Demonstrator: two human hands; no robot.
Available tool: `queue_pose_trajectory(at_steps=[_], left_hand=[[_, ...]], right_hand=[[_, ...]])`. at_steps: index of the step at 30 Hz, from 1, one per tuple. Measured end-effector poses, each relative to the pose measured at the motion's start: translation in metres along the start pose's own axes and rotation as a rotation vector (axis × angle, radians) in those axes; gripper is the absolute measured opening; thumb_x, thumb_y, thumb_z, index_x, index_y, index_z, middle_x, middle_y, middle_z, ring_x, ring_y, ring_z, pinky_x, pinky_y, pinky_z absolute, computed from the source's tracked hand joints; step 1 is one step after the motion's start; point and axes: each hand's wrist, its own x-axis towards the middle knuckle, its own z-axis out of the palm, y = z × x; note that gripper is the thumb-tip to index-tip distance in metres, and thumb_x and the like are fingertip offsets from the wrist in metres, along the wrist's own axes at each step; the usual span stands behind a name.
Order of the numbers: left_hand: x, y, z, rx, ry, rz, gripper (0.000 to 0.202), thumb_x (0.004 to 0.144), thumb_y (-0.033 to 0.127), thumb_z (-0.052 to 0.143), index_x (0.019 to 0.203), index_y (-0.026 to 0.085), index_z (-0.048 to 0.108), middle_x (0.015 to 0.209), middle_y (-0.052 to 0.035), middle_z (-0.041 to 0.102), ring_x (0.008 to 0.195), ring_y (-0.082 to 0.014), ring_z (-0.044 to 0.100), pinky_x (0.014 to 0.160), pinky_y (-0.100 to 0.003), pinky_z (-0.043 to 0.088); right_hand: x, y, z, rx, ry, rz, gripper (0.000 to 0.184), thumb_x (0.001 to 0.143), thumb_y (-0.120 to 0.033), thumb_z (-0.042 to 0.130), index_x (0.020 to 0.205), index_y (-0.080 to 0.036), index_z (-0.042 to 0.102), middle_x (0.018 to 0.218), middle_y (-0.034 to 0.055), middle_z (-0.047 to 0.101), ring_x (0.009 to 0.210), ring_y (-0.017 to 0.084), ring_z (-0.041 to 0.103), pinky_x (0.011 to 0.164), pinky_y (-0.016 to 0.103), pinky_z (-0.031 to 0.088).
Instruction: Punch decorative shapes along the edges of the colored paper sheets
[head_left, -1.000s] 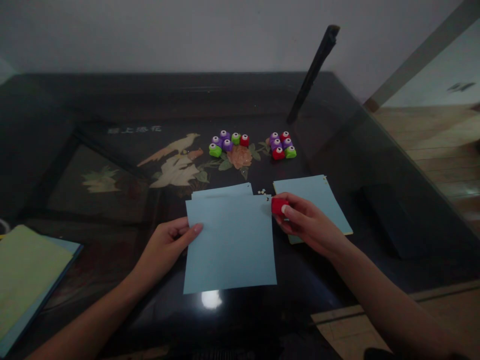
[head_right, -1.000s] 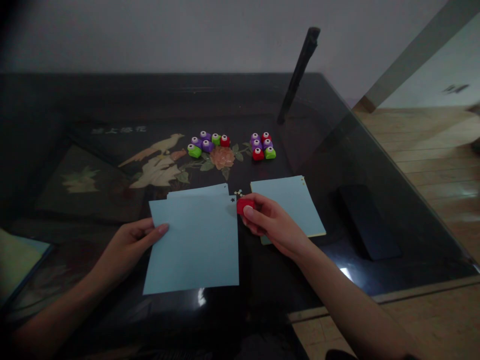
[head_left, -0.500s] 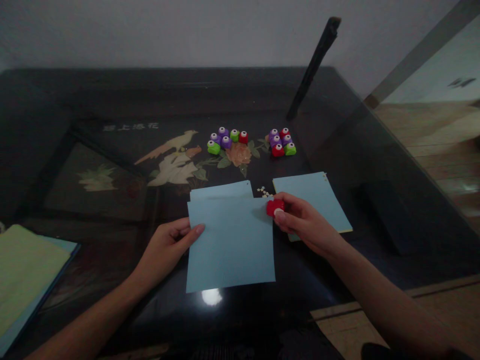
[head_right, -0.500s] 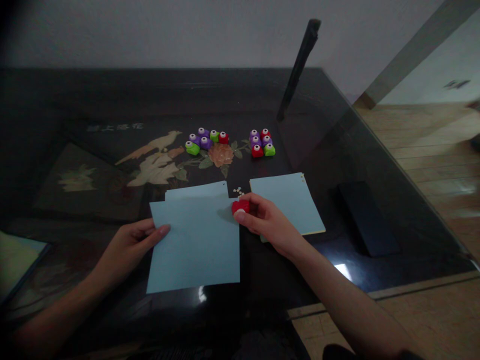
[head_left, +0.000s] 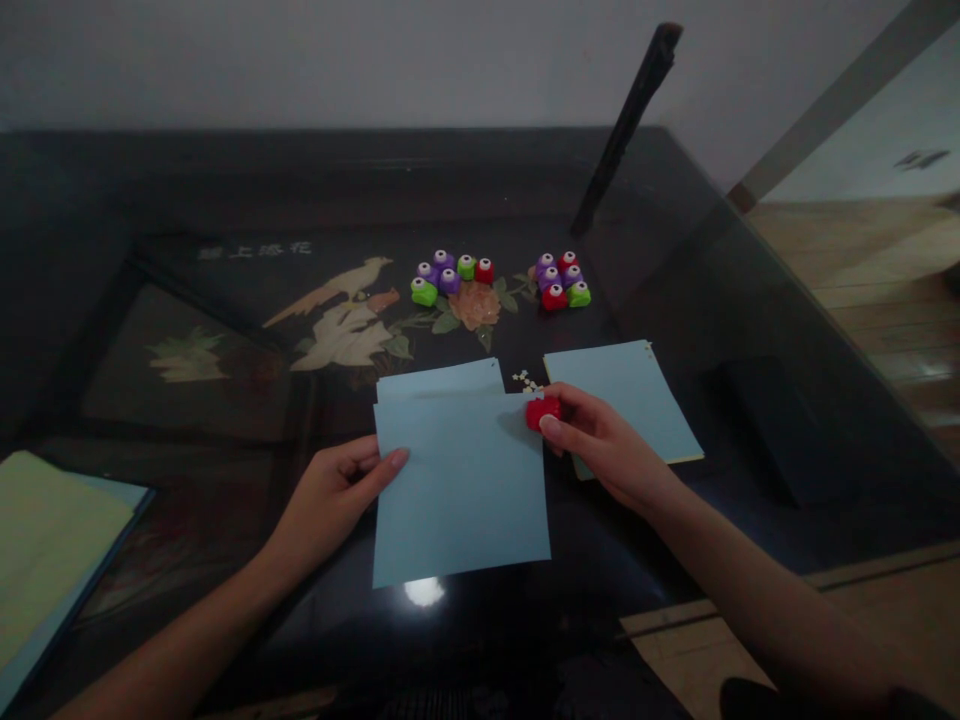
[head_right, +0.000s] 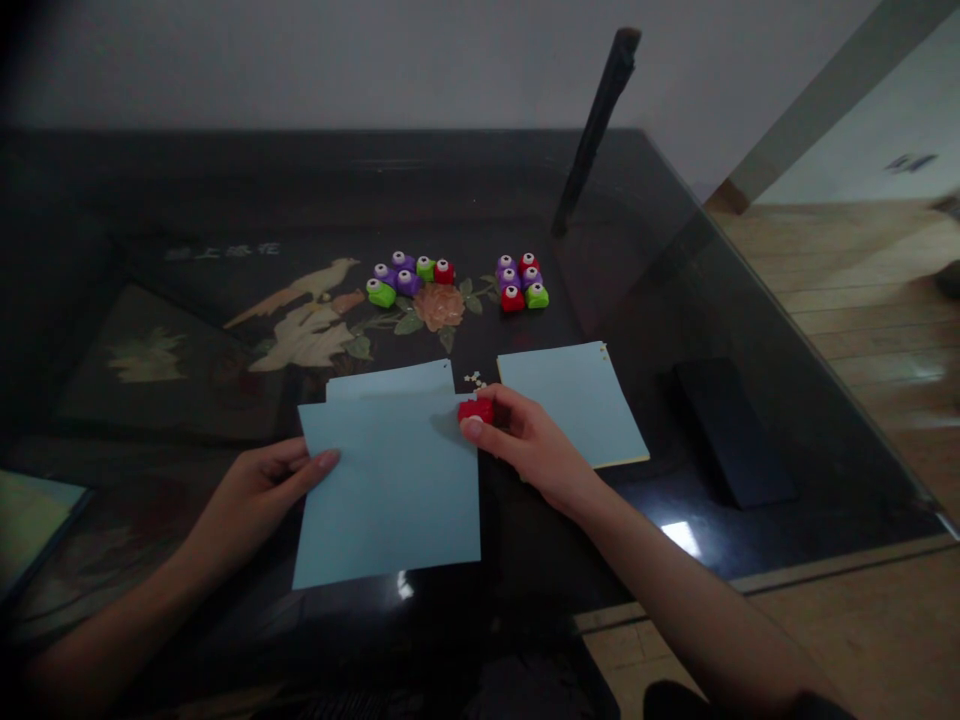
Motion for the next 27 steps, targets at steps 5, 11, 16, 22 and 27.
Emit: queue_pose_trajectory(at_steps=[5, 11, 16, 22, 27], left_hand=[[0.0002, 0.0034, 0.0009, 0.000, 0.003, 0.010, 0.028, 0.077, 0.044, 0.060, 0.070, 0.018, 0.066, 0.054, 0.0004, 0.060, 0.051, -0.0149, 0.052, 0.049, -0.025, 0.041], [0.0000, 0.0032, 0.0013, -0.031, 0.001, -0.012, 0.027, 0.077, 0.044, 0.061, 0.073, 0.018, 0.068, 0.057, -0.0005, 0.063, 0.053, -0.0157, 0.055, 0.051, -0.025, 0.044], [-0.0002, 0.0017, 0.0001, -0.039, 0.005, -0.011, 0.026, 0.078, 0.042, 0.061, 0.071, 0.018, 0.067, 0.056, 0.0005, 0.063, 0.052, -0.0145, 0.054, 0.049, -0.024, 0.042], [-0.0014, 0.0015, 0.0003, -0.064, -0.013, -0.027, 0.025, 0.078, 0.042, 0.062, 0.072, 0.018, 0.066, 0.061, -0.0002, 0.066, 0.054, -0.0146, 0.056, 0.051, -0.024, 0.043], [-0.0006, 0.0016, 0.0008, -0.041, -0.004, -0.015, 0.027, 0.078, 0.043, 0.062, 0.072, 0.017, 0.066, 0.056, 0.0004, 0.062, 0.052, -0.0137, 0.054, 0.049, -0.024, 0.041]], right_hand=[[0.0001, 0.0003, 0.0005, 0.011, 0.023, 0.013, 0.023, 0.074, -0.037, 0.072, 0.090, -0.022, 0.064, 0.079, -0.0007, 0.061, 0.066, 0.012, 0.051, 0.065, 0.027, 0.042], [0.0002, 0.0008, -0.0012, -0.006, 0.007, 0.021, 0.025, 0.073, -0.036, 0.074, 0.091, -0.022, 0.065, 0.081, 0.0005, 0.064, 0.065, 0.012, 0.053, 0.062, 0.027, 0.042], [0.0004, 0.0001, -0.0010, -0.002, 0.001, 0.023, 0.024, 0.073, -0.036, 0.074, 0.090, -0.021, 0.065, 0.082, 0.0006, 0.065, 0.065, 0.011, 0.053, 0.062, 0.026, 0.042], [0.0001, -0.0002, -0.0006, -0.002, 0.001, 0.018, 0.023, 0.074, -0.035, 0.073, 0.090, -0.021, 0.065, 0.080, -0.0001, 0.065, 0.064, 0.011, 0.053, 0.061, 0.025, 0.042], [-0.0002, -0.0006, 0.0002, 0.008, 0.021, 0.022, 0.023, 0.073, -0.033, 0.074, 0.091, -0.021, 0.065, 0.080, -0.0001, 0.065, 0.064, 0.011, 0.053, 0.062, 0.026, 0.043]])
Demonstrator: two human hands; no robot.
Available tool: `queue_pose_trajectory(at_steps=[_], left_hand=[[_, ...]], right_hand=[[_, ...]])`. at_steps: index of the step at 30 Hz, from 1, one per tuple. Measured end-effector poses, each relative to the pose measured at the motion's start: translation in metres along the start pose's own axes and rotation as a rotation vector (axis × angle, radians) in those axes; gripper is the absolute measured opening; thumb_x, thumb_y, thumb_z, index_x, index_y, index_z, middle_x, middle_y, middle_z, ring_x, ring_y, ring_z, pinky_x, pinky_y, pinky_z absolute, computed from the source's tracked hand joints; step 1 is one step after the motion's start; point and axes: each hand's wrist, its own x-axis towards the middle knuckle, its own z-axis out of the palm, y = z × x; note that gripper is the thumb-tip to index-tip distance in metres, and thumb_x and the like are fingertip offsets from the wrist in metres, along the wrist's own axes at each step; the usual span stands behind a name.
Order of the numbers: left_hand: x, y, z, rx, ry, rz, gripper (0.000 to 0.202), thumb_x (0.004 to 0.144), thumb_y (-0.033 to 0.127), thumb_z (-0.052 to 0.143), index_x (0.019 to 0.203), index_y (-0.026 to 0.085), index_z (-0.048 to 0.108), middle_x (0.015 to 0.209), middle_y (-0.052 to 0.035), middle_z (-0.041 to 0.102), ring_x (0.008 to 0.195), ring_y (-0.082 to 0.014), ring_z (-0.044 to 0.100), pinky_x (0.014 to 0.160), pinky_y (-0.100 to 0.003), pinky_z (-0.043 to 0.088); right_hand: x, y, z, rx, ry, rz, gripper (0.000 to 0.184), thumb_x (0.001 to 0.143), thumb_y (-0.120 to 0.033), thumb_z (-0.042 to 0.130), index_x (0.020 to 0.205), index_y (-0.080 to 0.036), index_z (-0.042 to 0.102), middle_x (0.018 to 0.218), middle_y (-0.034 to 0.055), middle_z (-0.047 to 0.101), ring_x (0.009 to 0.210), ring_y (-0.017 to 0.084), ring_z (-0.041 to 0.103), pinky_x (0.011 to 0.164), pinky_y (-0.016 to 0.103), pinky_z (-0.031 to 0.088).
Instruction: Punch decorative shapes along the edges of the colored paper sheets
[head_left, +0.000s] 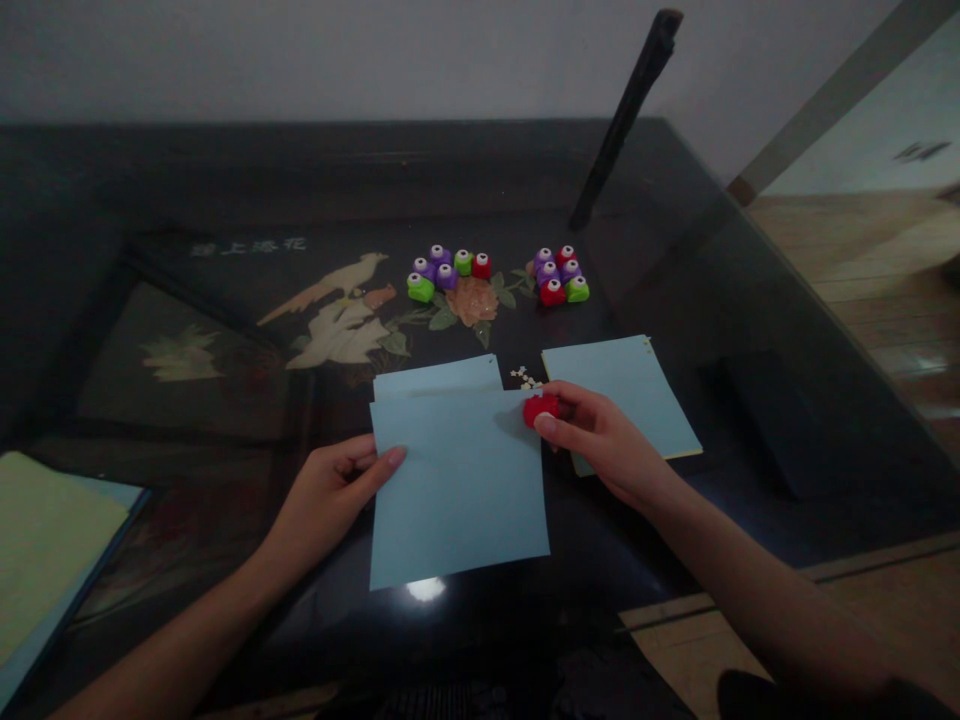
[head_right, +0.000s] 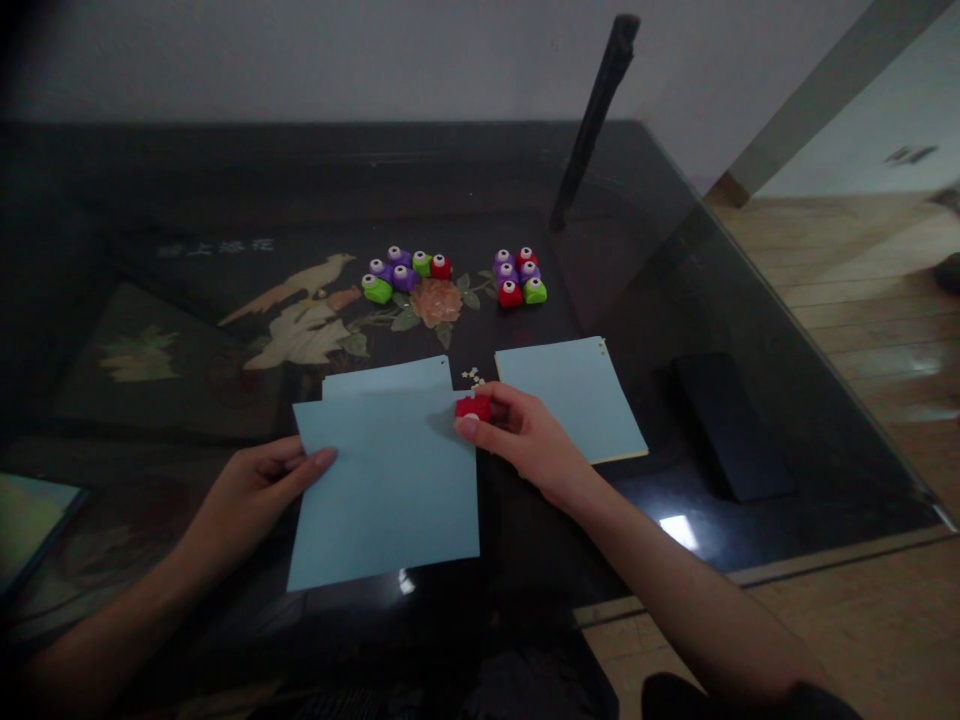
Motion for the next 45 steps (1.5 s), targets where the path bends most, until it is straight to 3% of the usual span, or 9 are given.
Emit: queue_pose_trajectory(at_steps=[45], left_hand=[[0.0018, -0.0049, -0.0007, 0.032, -0.023, 0.039, 0.028, 0.080, 0.043, 0.061, 0.076, 0.016, 0.068, 0.059, 0.0005, 0.065, 0.054, -0.0132, 0.056, 0.052, -0.022, 0.043]], right_hand=[[-0.0001, -0.0006, 0.0009, -0.080, 0.012, -0.031, 0.022, 0.075, -0.033, 0.071, 0.089, -0.019, 0.063, 0.068, -0.0040, 0.057, 0.054, 0.007, 0.045, 0.051, 0.023, 0.034]])
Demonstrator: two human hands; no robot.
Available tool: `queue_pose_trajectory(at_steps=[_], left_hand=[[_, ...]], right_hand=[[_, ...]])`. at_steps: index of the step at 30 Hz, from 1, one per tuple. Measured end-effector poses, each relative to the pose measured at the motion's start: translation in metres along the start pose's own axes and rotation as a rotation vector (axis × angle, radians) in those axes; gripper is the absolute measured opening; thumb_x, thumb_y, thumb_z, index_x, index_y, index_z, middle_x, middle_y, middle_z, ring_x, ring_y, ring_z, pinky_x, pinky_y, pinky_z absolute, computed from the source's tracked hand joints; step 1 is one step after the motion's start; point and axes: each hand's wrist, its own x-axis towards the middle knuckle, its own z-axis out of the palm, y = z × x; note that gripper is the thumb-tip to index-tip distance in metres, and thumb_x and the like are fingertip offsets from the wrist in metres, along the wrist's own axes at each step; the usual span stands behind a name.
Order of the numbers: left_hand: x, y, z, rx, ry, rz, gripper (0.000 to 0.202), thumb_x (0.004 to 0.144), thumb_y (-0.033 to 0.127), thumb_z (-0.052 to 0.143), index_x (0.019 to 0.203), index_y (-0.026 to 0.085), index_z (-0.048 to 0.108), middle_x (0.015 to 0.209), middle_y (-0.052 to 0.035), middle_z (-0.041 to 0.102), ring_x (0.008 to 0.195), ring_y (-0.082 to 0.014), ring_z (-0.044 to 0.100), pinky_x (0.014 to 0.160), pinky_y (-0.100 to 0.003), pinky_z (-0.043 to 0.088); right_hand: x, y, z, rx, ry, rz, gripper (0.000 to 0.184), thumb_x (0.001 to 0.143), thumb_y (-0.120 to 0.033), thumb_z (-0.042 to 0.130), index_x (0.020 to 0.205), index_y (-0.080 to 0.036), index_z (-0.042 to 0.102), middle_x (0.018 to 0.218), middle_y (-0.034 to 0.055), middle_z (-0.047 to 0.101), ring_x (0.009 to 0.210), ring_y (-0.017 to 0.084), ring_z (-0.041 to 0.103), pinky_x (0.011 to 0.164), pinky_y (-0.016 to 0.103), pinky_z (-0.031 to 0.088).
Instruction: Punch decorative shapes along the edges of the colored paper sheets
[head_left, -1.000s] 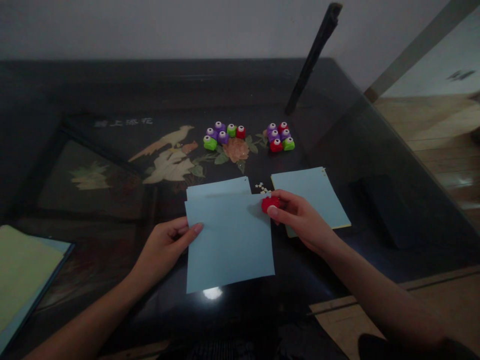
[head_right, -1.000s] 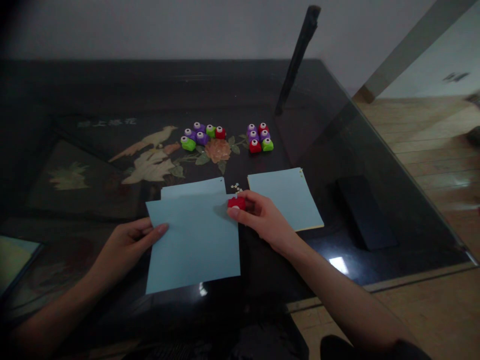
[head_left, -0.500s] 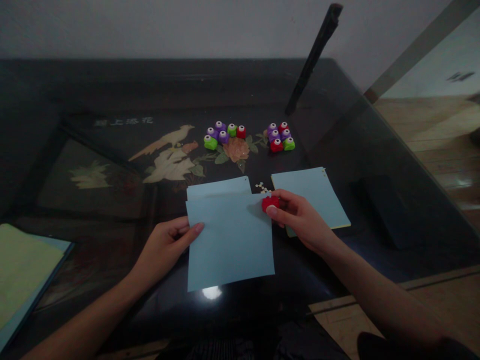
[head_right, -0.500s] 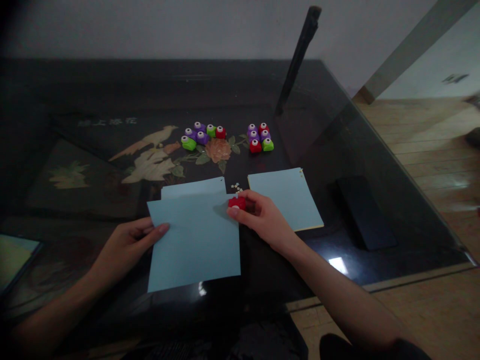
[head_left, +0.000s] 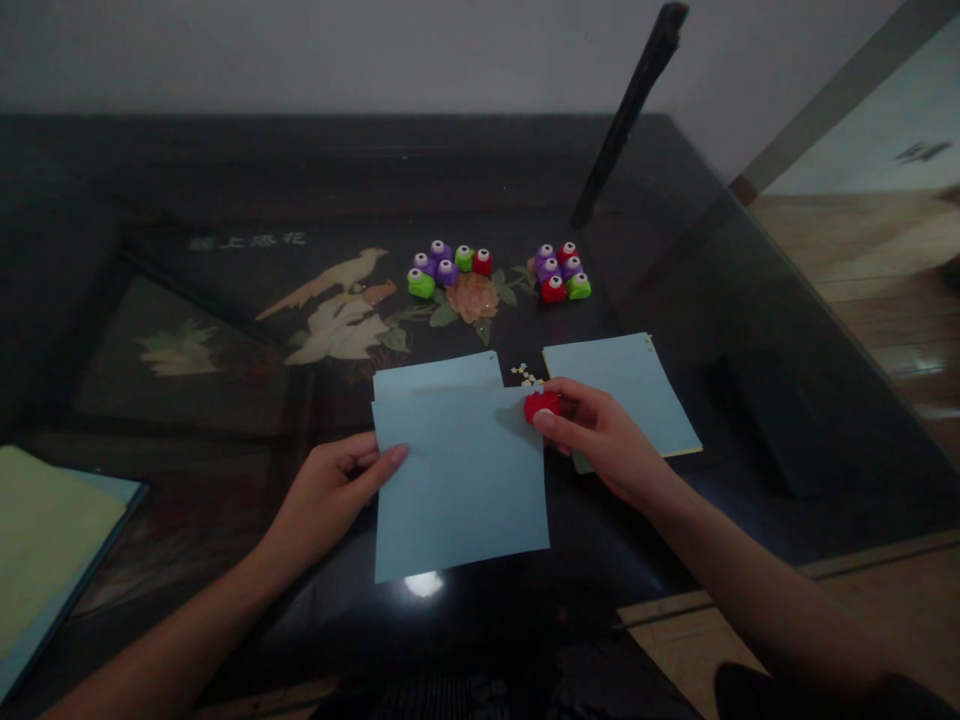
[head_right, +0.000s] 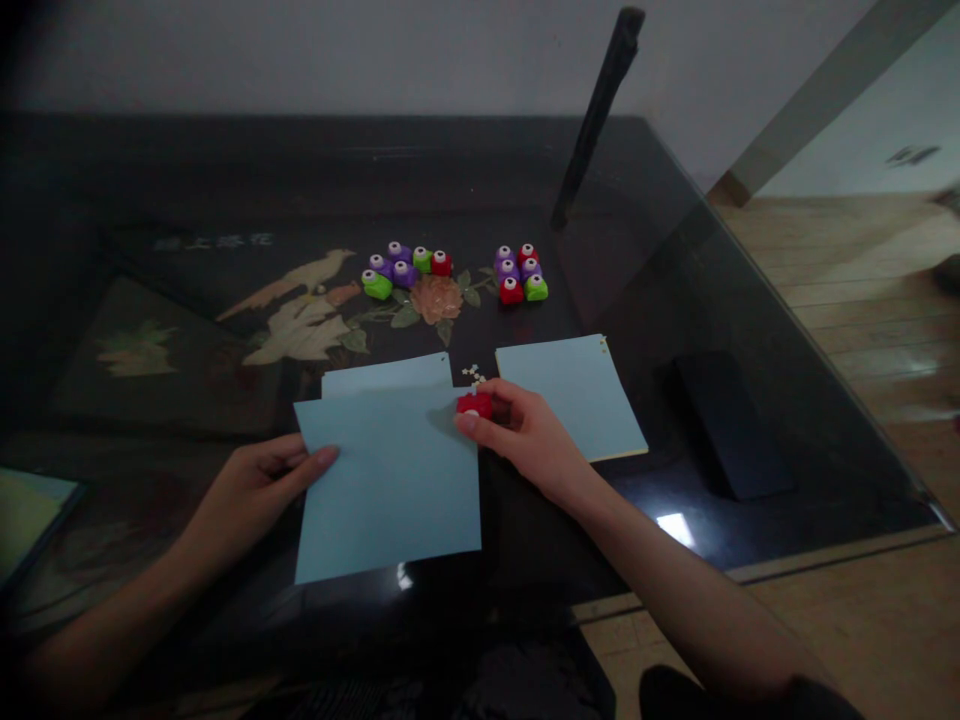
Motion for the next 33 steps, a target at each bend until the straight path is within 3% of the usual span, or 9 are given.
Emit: queue_pose_trajectory(at_steps=[28, 33], left_hand=[[-0.0029, 0.0051, 0.0025, 0.050, -0.003, 0.025, 0.024, 0.081, 0.039, 0.059, 0.074, 0.018, 0.067, 0.061, 0.0004, 0.067, 0.055, -0.0140, 0.058, 0.051, -0.023, 0.045], [-0.0030, 0.0062, 0.0025, 0.089, 0.007, 0.052, 0.026, 0.080, 0.039, 0.057, 0.068, 0.017, 0.065, 0.053, 0.0015, 0.062, 0.051, -0.0136, 0.054, 0.048, -0.023, 0.043]], right_hand=[[0.0007, 0.0023, -0.0004, -0.001, 0.013, 0.001, 0.025, 0.073, -0.038, 0.073, 0.082, -0.020, 0.059, 0.073, -0.0024, 0.060, 0.052, 0.007, 0.040, 0.047, 0.023, 0.028], [0.0008, 0.0024, -0.0015, -0.022, 0.004, 0.012, 0.027, 0.073, -0.041, 0.072, 0.082, -0.020, 0.058, 0.070, -0.0030, 0.059, 0.050, 0.006, 0.039, 0.044, 0.022, 0.025]])
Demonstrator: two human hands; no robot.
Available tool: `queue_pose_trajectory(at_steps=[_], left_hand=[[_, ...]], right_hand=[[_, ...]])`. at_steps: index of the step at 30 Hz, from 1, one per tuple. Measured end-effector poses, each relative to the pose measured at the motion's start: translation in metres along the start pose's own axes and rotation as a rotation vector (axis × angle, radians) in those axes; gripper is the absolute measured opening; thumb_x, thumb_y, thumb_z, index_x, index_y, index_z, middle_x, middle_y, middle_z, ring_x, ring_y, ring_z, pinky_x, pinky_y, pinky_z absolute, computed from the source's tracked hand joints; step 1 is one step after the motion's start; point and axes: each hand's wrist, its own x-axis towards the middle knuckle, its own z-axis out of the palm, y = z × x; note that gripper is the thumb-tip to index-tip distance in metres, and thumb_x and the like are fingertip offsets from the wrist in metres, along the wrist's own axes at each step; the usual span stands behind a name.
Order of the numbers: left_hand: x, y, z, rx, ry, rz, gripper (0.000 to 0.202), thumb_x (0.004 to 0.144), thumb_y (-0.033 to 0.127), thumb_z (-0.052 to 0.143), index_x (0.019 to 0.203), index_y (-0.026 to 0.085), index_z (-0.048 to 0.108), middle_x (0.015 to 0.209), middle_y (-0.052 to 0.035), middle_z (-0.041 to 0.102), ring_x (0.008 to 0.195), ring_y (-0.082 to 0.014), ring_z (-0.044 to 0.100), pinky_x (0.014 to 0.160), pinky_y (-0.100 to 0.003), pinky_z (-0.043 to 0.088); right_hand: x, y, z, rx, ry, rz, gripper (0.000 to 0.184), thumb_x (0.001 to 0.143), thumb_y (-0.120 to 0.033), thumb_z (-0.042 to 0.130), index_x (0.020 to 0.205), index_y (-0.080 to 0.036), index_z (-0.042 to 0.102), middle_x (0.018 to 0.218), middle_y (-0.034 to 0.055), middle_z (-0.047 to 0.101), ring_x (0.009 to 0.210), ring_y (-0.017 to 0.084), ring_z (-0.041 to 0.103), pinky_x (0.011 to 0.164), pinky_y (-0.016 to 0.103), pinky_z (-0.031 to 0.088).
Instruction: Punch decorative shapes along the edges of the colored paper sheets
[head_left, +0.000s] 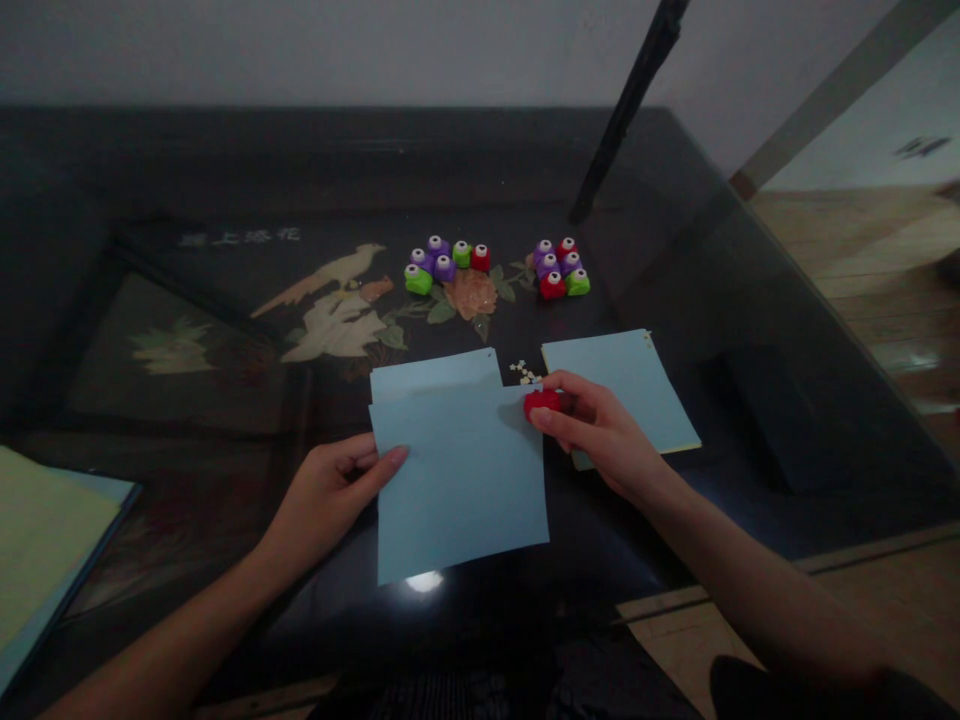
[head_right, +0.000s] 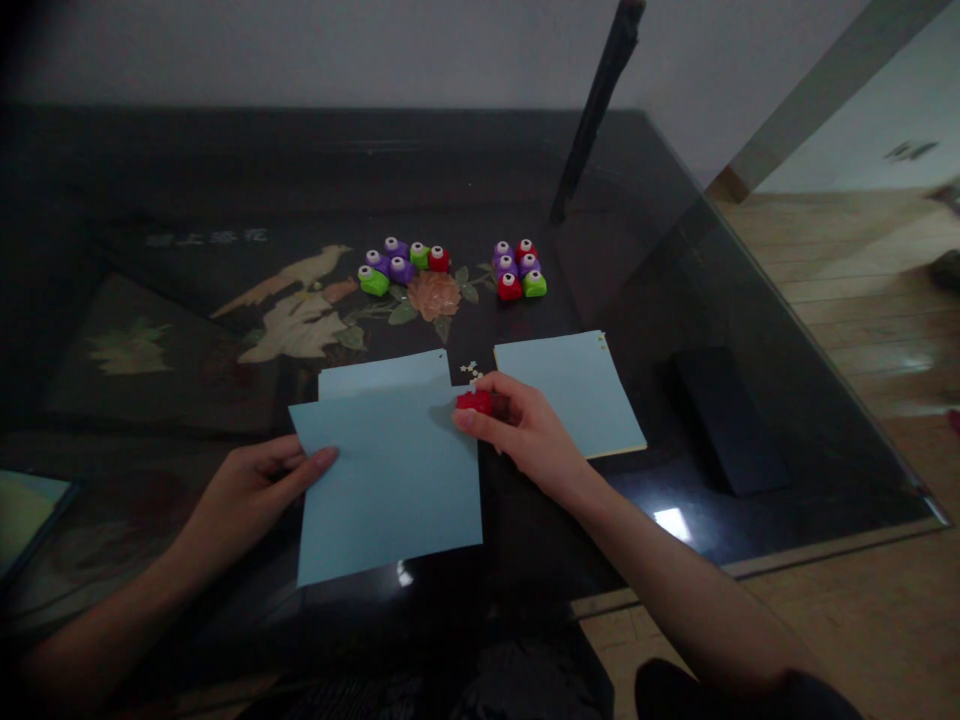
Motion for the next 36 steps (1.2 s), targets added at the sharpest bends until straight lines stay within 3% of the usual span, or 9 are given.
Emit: queue_pose_trajectory(at_steps=[11, 21, 36], left_hand=[[0.000, -0.003, 0.000, 0.055, -0.030, 0.029, 0.028, 0.082, 0.040, 0.056, 0.067, 0.018, 0.064, 0.059, -0.0001, 0.065, 0.056, -0.0155, 0.058, 0.053, -0.025, 0.047], [0.002, -0.003, 0.001, 0.116, -0.026, 0.113, 0.027, 0.083, 0.038, 0.054, 0.066, 0.019, 0.061, 0.049, 0.0049, 0.050, 0.046, -0.0104, 0.043, 0.043, -0.020, 0.035], [0.009, -0.002, 0.001, 0.093, -0.069, 0.092, 0.030, 0.086, 0.039, 0.052, 0.063, 0.019, 0.054, 0.046, 0.0068, 0.045, 0.043, -0.0095, 0.043, 0.043, -0.019, 0.034]], right_hand=[[0.000, -0.003, -0.001, -0.036, -0.025, 0.004, 0.027, 0.074, -0.042, 0.070, 0.080, -0.020, 0.055, 0.063, -0.0050, 0.052, 0.048, 0.006, 0.037, 0.041, 0.022, 0.023], [0.004, -0.003, -0.004, -0.052, -0.005, -0.027, 0.024, 0.075, -0.038, 0.070, 0.080, -0.020, 0.055, 0.059, -0.0065, 0.052, 0.045, 0.005, 0.039, 0.041, 0.022, 0.026], [0.014, 0.010, -0.002, 0.032, 0.054, 0.016, 0.024, 0.075, -0.039, 0.070, 0.081, -0.020, 0.057, 0.043, -0.0083, 0.050, 0.036, 0.006, 0.041, 0.035, 0.020, 0.029]])
